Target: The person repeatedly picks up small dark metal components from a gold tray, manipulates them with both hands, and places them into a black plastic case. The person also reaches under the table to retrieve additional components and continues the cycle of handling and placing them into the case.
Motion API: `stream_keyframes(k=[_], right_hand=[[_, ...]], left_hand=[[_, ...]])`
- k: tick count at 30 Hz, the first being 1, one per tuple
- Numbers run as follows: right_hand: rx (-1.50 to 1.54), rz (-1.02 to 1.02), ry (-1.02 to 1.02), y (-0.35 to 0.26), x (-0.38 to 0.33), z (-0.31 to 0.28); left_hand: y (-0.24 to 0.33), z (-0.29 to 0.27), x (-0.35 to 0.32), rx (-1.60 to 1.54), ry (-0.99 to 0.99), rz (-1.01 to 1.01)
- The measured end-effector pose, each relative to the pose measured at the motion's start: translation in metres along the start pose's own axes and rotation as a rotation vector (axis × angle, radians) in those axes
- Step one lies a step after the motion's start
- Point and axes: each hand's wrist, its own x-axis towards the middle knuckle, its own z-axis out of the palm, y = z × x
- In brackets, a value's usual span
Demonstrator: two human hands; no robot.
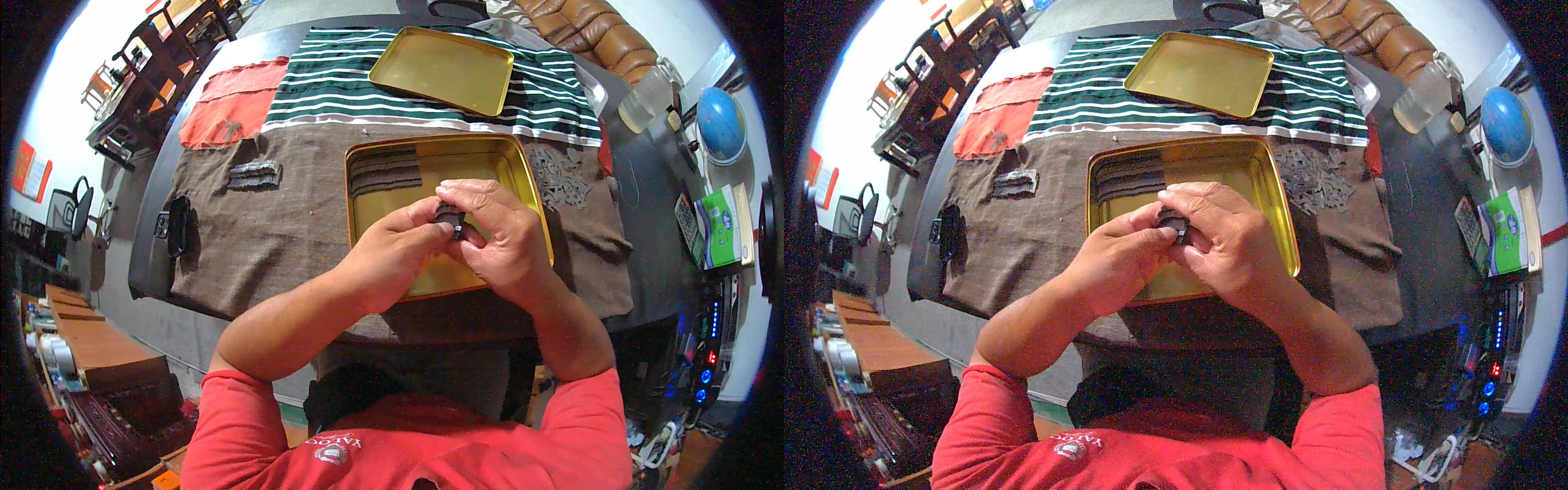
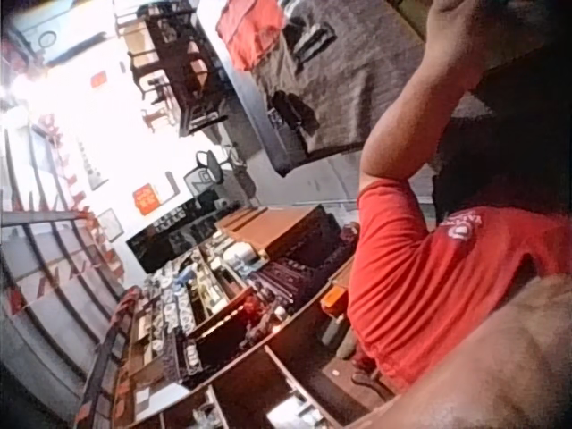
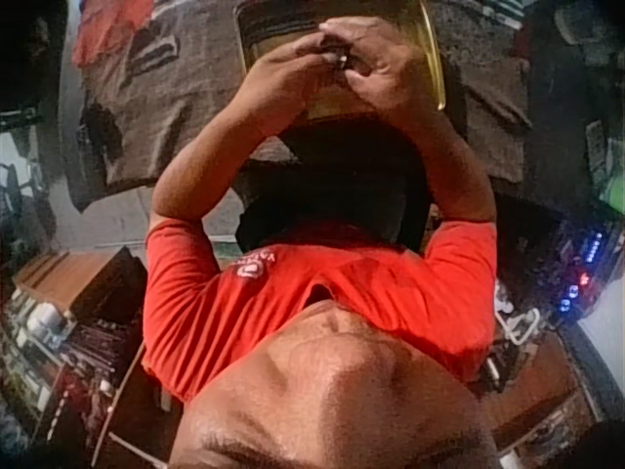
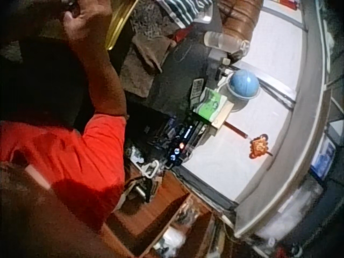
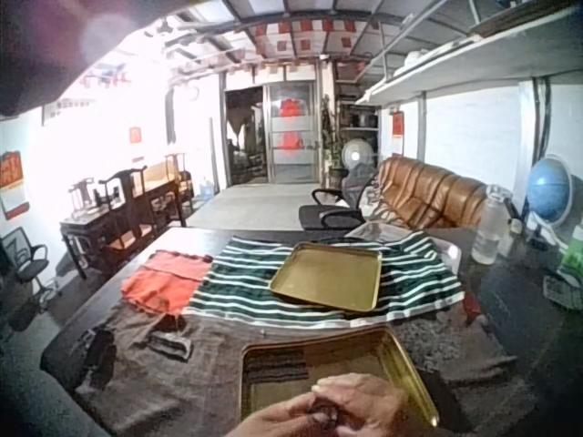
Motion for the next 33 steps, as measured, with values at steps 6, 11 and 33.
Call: stream_keyframes(k=[6,11,33], right_hand=[[-0.067,-0.009,0.051,-0.008,0.004,-0.014],[0.671,0.362,0.082,-0.009,0.002,-0.009],[0.628,0.41,-0.011,-0.011,-0.001,-0.01]], left_hand=[[0.001,0.006,-0.006,-0.105,0.04,0.039],[0.01,0.007,-0.005,0.2,-0.085,-0.047],[0.012,0.005,-0.004,0.313,-0.118,-0.086]])
